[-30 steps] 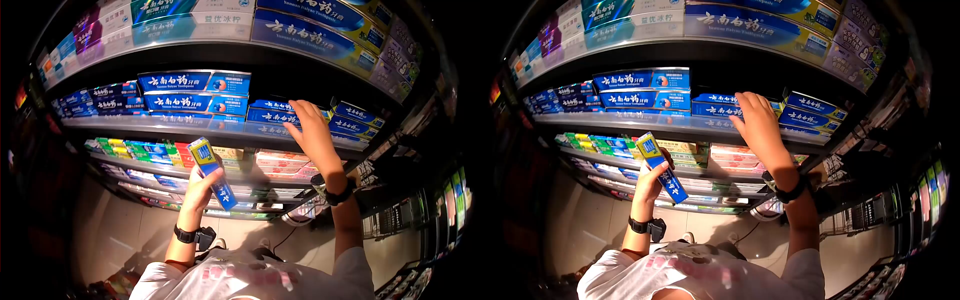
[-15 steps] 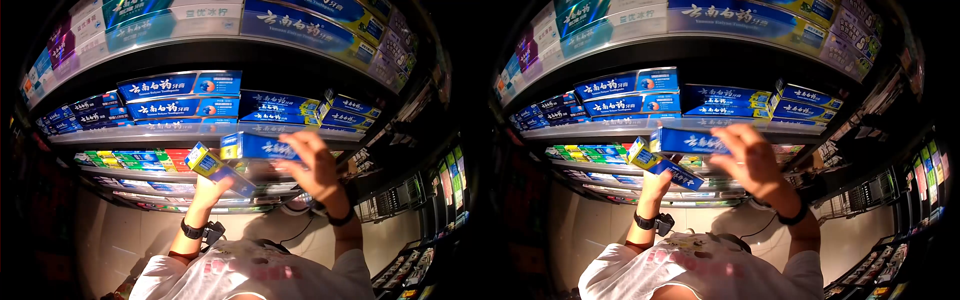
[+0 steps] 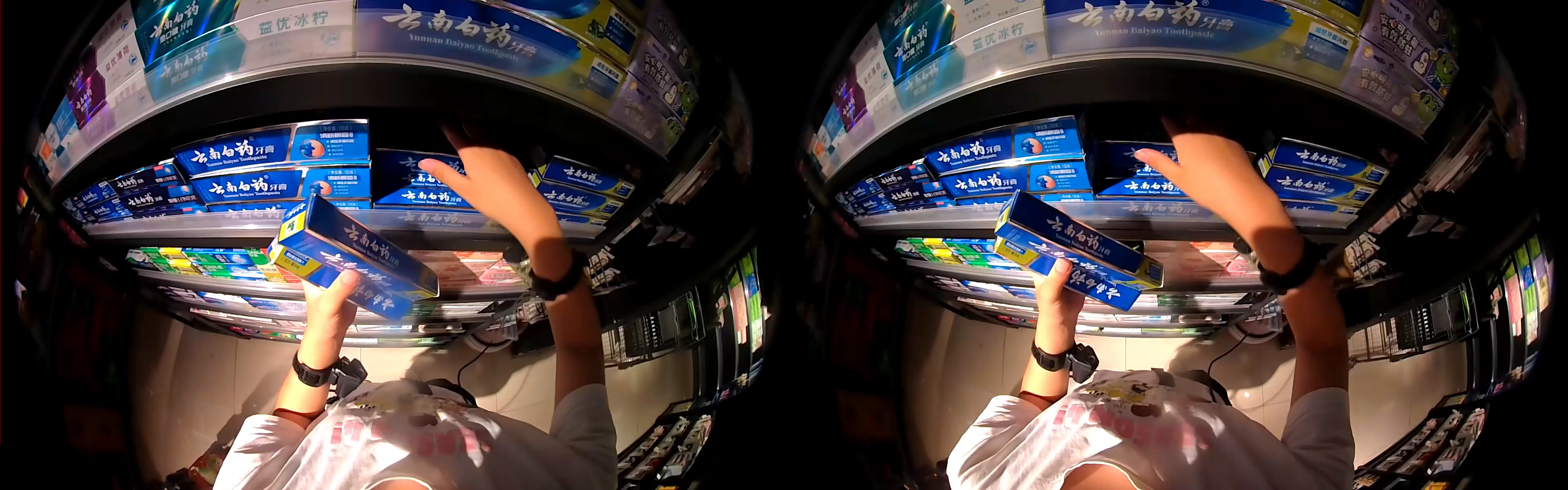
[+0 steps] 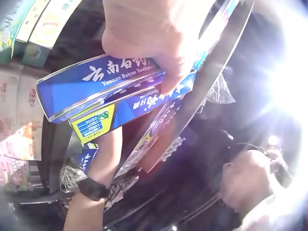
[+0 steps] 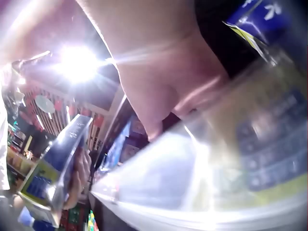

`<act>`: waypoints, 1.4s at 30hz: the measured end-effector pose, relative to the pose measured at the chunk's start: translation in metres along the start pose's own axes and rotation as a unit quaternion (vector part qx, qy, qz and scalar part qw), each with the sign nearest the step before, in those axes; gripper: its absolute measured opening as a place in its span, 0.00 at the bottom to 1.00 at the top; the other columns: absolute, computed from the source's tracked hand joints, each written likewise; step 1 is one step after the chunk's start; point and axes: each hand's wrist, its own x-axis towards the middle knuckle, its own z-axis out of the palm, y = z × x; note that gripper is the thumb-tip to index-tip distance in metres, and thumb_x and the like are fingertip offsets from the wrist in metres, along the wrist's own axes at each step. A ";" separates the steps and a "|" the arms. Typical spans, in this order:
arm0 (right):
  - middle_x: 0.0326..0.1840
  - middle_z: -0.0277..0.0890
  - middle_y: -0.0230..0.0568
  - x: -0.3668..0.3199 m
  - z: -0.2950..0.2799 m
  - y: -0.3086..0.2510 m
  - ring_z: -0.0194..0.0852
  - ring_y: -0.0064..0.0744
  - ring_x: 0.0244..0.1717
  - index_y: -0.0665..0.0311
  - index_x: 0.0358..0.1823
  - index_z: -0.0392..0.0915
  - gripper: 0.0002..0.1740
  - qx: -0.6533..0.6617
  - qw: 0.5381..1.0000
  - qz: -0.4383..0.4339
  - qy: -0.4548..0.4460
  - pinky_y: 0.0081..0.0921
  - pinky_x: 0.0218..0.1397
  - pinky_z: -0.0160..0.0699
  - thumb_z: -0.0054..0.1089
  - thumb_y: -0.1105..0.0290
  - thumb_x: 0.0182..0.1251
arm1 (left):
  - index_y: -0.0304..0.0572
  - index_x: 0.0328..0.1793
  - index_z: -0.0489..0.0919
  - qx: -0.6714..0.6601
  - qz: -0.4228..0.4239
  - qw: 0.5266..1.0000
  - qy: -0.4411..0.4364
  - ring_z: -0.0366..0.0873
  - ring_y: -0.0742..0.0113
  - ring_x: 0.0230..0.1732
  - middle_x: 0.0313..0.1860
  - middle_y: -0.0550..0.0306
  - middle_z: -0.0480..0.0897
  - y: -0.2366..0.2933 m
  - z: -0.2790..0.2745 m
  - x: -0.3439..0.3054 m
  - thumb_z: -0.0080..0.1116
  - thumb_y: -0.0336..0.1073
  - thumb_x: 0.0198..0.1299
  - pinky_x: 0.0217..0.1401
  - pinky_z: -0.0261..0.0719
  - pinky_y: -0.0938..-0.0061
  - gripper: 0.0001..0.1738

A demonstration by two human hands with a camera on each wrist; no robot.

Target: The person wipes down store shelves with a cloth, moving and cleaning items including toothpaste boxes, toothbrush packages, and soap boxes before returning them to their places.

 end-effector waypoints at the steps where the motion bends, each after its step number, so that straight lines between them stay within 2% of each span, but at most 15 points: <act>1: 0.56 0.65 0.57 0.006 0.010 0.008 0.64 0.51 0.55 0.71 0.53 0.69 0.32 0.000 1.000 -0.004 0.001 0.38 0.52 0.68 0.56 0.49 0.57 | 0.39 0.58 0.62 0.001 0.000 1.000 -0.002 0.73 0.65 0.47 0.47 0.55 0.73 0.000 -0.001 0.002 0.67 0.34 0.45 0.52 0.71 0.71 0.35; 3: 0.64 0.57 0.58 0.017 0.027 0.024 0.60 0.55 0.60 0.65 0.66 0.56 0.41 -0.153 0.948 -0.181 0.213 0.35 0.58 0.65 0.53 0.45 0.57 | 0.40 0.58 0.62 -0.010 0.001 1.000 -0.002 0.72 0.65 0.48 0.47 0.55 0.73 0.000 -0.003 0.001 0.67 0.34 0.45 0.52 0.71 0.71 0.35; 7: 0.66 0.54 0.57 0.012 0.029 0.028 0.56 0.55 0.63 0.61 0.67 0.54 0.40 -0.114 0.973 -0.135 0.147 0.36 0.63 0.60 0.53 0.47 0.58 | 0.40 0.59 0.62 -0.011 -0.008 1.000 0.026 0.73 0.65 0.48 0.47 0.56 0.73 -0.001 -0.013 0.002 0.67 0.31 0.45 0.52 0.72 0.70 0.35; 11: 0.66 0.54 0.54 0.013 0.027 0.037 0.57 0.54 0.62 0.58 0.67 0.56 0.37 -0.174 0.956 -0.168 0.168 0.36 0.62 0.61 0.54 0.51 0.59 | 0.38 0.60 0.62 0.006 0.016 0.999 0.038 0.72 0.64 0.50 0.50 0.54 0.73 0.004 -0.012 0.006 0.66 0.33 0.44 0.54 0.71 0.69 0.36; 13: 0.63 0.59 0.57 0.013 0.025 0.038 0.61 0.54 0.59 0.55 0.67 0.57 0.36 -0.162 0.957 -0.173 0.166 0.35 0.59 0.64 0.52 0.49 0.59 | 0.37 0.64 0.58 0.045 0.033 0.998 0.021 0.73 0.58 0.51 0.51 0.49 0.72 0.002 -0.019 0.009 0.63 0.38 0.47 0.55 0.73 0.65 0.38; 16: 0.54 0.67 0.61 0.011 0.008 0.024 0.68 0.56 0.52 0.50 0.67 0.54 0.34 -0.061 0.998 -0.025 -0.015 0.39 0.54 0.69 0.51 0.52 0.60 | 0.37 0.65 0.56 0.065 0.035 0.997 0.035 0.71 0.59 0.54 0.53 0.49 0.70 0.005 -0.017 0.013 0.62 0.35 0.49 0.57 0.71 0.64 0.38; 20: 0.53 0.69 0.59 0.014 0.007 0.025 0.71 0.52 0.51 0.47 0.69 0.49 0.34 -0.064 0.997 -0.019 -0.035 0.37 0.54 0.69 0.47 0.52 0.63 | 0.39 0.65 0.56 0.074 0.033 0.996 0.035 0.70 0.63 0.53 0.53 0.53 0.70 0.009 -0.006 0.018 0.61 0.33 0.50 0.55 0.70 0.69 0.37; 21: 0.50 0.71 0.59 0.014 0.010 0.028 0.72 0.52 0.49 0.52 0.68 0.54 0.33 -0.045 0.998 -0.036 -0.012 0.34 0.53 0.69 0.45 0.48 0.63 | 0.39 0.64 0.58 0.071 0.041 0.996 0.044 0.71 0.64 0.51 0.51 0.53 0.70 0.008 -0.003 0.019 0.61 0.33 0.50 0.54 0.71 0.69 0.35; 24: 0.49 0.72 0.59 0.013 0.012 0.027 0.73 0.51 0.47 0.51 0.68 0.53 0.34 -0.036 0.999 -0.037 -0.015 0.33 0.53 0.70 0.44 0.48 0.63 | 0.39 0.53 0.67 0.039 0.018 0.998 0.054 0.73 0.71 0.45 0.44 0.58 0.75 0.013 0.007 0.020 0.62 0.27 0.48 0.51 0.70 0.74 0.25; 27: 0.54 0.68 0.58 0.010 0.011 0.019 0.71 0.50 0.51 0.51 0.69 0.52 0.34 -0.091 0.995 -0.036 0.014 0.34 0.56 0.67 0.41 0.46 0.64 | 0.39 0.52 0.68 0.035 0.019 0.998 0.044 0.73 0.71 0.44 0.43 0.58 0.75 0.014 0.007 0.023 0.62 0.27 0.48 0.50 0.71 0.75 0.24; 29: 0.61 0.63 0.54 0.030 0.019 0.028 0.67 0.50 0.56 0.51 0.68 0.53 0.34 -0.105 0.989 -0.083 0.065 0.34 0.60 0.63 0.36 0.42 0.65 | 0.39 0.50 0.68 0.038 0.020 0.998 0.044 0.74 0.72 0.42 0.41 0.59 0.76 0.014 0.009 0.023 0.62 0.27 0.48 0.49 0.71 0.76 0.22; 31: 0.66 0.58 0.48 0.056 0.022 0.019 0.63 0.49 0.60 0.51 0.66 0.57 0.34 -0.068 0.990 -0.050 0.109 0.36 0.63 0.59 0.30 0.40 0.65 | 0.40 0.50 0.68 0.038 0.008 0.999 0.031 0.74 0.72 0.41 0.41 0.59 0.76 0.017 0.013 0.023 0.62 0.27 0.48 0.48 0.72 0.76 0.22; 32: 0.72 0.44 0.45 0.069 0.003 0.011 0.45 0.43 0.71 0.56 0.70 0.48 0.37 -0.027 0.998 -0.050 -0.036 0.38 0.71 0.45 0.26 0.40 0.66 | 0.40 0.49 0.68 0.037 0.002 0.999 0.038 0.75 0.72 0.40 0.40 0.59 0.76 0.015 0.012 0.023 0.63 0.28 0.48 0.46 0.73 0.76 0.22; 36: 0.71 0.48 0.43 0.091 -0.003 -0.002 0.49 0.42 0.69 0.56 0.68 0.51 0.36 -0.111 0.994 0.015 -0.001 0.36 0.71 0.44 0.27 0.41 0.66 | 0.41 0.55 0.64 0.019 -0.020 0.999 0.021 0.73 0.71 0.44 0.44 0.58 0.74 0.014 0.010 0.018 0.63 0.28 0.48 0.52 0.71 0.74 0.28; 42: 0.64 0.61 0.43 0.109 0.013 0.032 0.55 0.39 0.65 0.55 0.62 0.64 0.31 -0.169 0.984 -0.050 -0.004 0.31 0.69 0.48 0.39 0.44 0.65 | 0.40 0.54 0.65 0.013 -0.042 0.999 0.006 0.74 0.71 0.44 0.43 0.58 0.76 0.017 0.007 0.017 0.64 0.29 0.48 0.50 0.73 0.74 0.27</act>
